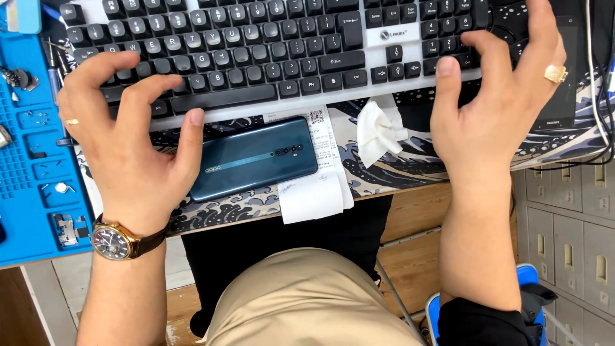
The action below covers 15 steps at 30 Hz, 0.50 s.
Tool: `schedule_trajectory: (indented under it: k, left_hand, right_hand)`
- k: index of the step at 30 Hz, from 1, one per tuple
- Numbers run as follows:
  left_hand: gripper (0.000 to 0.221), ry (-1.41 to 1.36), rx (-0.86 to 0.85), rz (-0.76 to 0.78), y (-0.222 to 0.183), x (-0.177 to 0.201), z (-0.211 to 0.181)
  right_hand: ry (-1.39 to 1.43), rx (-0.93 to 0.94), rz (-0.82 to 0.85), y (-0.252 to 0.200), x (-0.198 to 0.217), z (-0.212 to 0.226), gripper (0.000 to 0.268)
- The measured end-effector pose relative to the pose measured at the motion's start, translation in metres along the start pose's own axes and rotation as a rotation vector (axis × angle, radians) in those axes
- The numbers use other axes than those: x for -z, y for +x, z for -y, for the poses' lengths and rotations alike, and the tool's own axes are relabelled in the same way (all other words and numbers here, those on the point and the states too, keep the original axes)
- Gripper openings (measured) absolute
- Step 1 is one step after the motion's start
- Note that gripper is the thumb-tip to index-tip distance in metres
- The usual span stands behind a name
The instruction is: Testing a smartphone's functionality by navigating menus and checking the camera while using a computer.
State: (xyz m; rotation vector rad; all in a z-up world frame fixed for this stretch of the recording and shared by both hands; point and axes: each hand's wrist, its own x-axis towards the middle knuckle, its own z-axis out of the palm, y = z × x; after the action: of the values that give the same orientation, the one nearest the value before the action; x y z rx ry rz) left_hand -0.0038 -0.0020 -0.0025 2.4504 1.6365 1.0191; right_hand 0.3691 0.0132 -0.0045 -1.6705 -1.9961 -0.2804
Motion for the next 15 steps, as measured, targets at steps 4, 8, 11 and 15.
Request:
schedule_trajectory:
  k: [4, 8, 11, 15]
  left_hand:
    - [0.024, -0.005, 0.008, -0.005, 0.001, 0.0, 0.0]
    - [0.023, 0.007, -0.01, -0.025, 0.002, 0.0, 0.002]
    - [0.022, 0.007, 0.005, -0.026, 0.001, -0.002, 0.003]
    - [0.023, 0.007, 0.028, -0.013, 0.0, -0.001, 0.003]
  right_hand:
    - [0.053, 0.064, 0.066, 0.009, -0.002, 0.009, 0.051]
    - [-0.016, 0.045, 0.024, 0.006, -0.003, 0.005, 0.058]
    - [0.034, 0.032, 0.038, 0.003, 0.002, 0.003, 0.051]
    - [-0.006, -0.017, 0.133, -0.009, 0.006, -0.004, 0.065]
